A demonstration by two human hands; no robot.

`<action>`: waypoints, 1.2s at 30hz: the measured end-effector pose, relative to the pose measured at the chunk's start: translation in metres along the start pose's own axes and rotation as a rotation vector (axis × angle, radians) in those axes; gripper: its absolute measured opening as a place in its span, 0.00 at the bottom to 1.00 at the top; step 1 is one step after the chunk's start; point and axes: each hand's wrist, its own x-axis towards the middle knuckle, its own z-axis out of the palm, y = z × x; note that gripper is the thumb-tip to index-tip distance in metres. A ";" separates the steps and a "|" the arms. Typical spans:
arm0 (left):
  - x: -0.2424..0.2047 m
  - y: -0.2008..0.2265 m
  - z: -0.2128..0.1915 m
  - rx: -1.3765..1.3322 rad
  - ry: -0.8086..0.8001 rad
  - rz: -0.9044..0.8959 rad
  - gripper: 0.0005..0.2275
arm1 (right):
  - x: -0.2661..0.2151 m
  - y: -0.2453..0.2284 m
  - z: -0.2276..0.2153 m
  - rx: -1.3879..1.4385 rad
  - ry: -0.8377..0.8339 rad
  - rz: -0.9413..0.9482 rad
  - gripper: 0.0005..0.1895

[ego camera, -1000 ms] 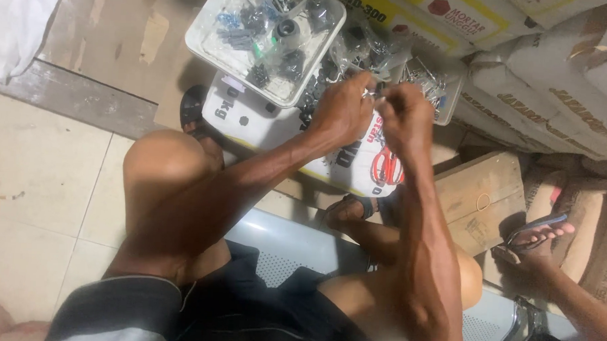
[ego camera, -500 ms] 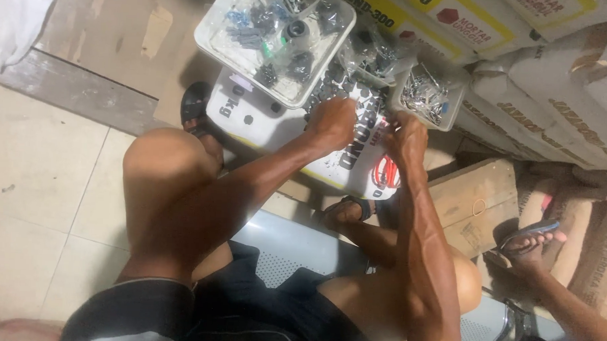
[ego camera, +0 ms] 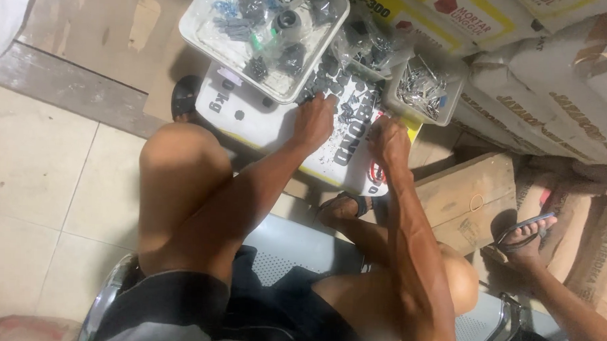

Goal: Assembling small metal hardware components like screws and washers by hand in a warehouse setting.

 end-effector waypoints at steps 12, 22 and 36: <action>0.021 -0.021 0.041 -0.081 0.087 -0.028 0.04 | -0.067 -0.099 -0.172 0.921 0.070 -0.162 0.11; -0.013 0.084 -0.082 -0.888 0.160 -0.161 0.06 | -0.094 -0.128 -0.206 1.159 0.048 -0.255 0.08; -0.021 0.095 -0.114 -1.171 0.184 -0.253 0.06 | -0.087 -0.139 -0.193 1.272 0.058 -0.329 0.10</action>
